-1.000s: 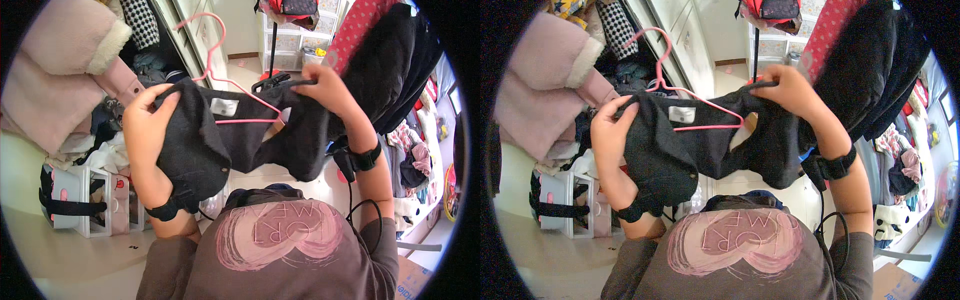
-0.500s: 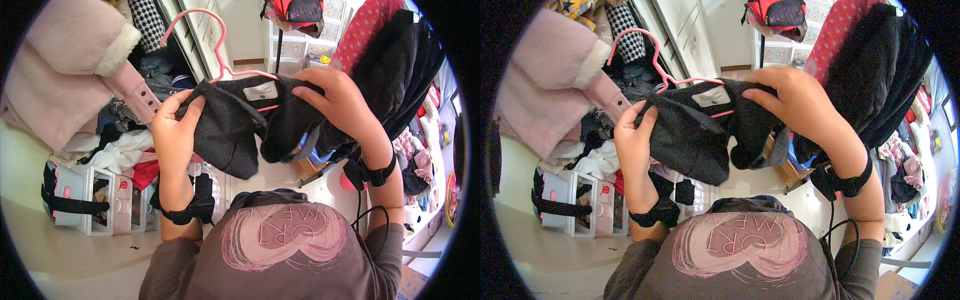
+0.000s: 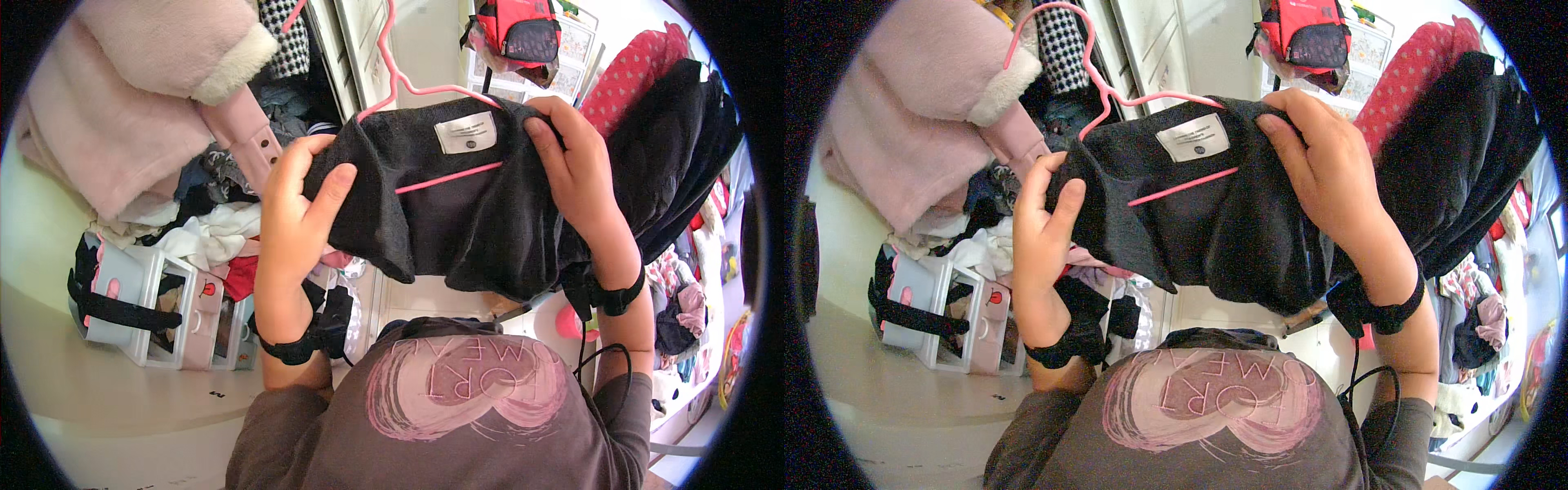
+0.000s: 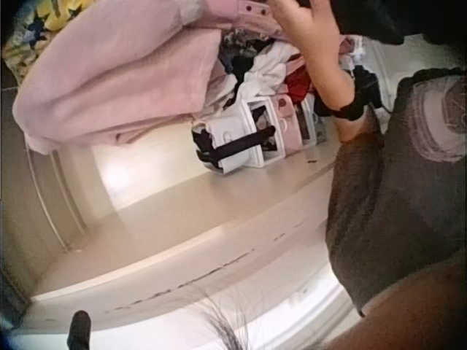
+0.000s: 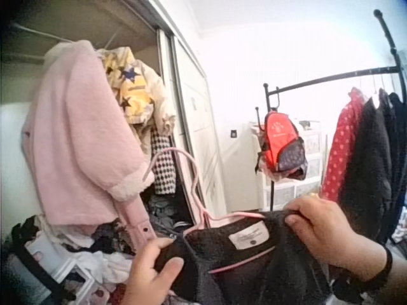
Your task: Sorting and organizing various items of clothing from drawers and hangers in a closet.
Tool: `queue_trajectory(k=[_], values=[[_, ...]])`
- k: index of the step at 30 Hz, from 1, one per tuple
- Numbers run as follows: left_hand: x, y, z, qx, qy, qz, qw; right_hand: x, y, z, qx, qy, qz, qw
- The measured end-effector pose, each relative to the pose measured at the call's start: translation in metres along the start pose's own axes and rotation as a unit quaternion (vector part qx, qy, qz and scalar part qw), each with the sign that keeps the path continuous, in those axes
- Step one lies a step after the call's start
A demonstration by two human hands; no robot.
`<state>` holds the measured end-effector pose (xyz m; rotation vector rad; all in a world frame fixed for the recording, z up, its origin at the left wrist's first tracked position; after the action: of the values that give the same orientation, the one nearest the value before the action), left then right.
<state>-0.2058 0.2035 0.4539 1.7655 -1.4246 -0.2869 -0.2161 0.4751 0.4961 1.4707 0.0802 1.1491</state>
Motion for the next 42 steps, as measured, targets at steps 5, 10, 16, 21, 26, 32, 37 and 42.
queue_trajectory(k=[5,10,16,21,26,32,37,42], values=[[0.002,0.001,0.003,0.009,0.019,-0.082,0.996,-0.007,0.011,0.01,0.012,-0.026,0.006,1.0],[0.002,0.0,-0.013,-0.079,0.091,-0.064,0.991,-0.019,0.02,0.025,0.027,0.023,0.03,0.999],[0.031,0.003,-0.009,-0.083,0.172,-0.135,0.972,-0.027,0.024,-0.007,-0.003,0.015,0.086,0.996],[0.027,-0.003,-0.038,-0.175,0.348,-0.204,0.898,-0.032,0.02,0.001,0.019,0.014,0.008,1.0],[0.028,0.004,-0.058,-0.201,0.397,-0.169,0.879,-0.035,0.026,0.006,0.023,0.062,-0.036,0.997],[0.024,0.014,-0.01,-0.057,0.245,-0.114,0.961,-0.046,0.035,0.026,0.077,0.129,0.045,0.988],[0.039,0.021,0.004,0.007,0.201,-0.138,0.97,-0.055,0.045,0.021,0.1,0.108,0.183,0.972],[0.042,0.021,-0.044,-0.178,0.293,-0.213,0.915,-0.048,0.054,0.026,0.103,0.092,0.045,0.989]])
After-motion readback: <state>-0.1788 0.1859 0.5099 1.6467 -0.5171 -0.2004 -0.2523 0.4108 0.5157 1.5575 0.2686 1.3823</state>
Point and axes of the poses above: each hand's wrist, its own y-axis towards the middle knuckle, its own x-axis out of the back of the hand, z = x × y, the point moved 8 cm from there along y, towards the middle knuckle, and after that the axes turned 1 degree about x, right-handed, at the moved point
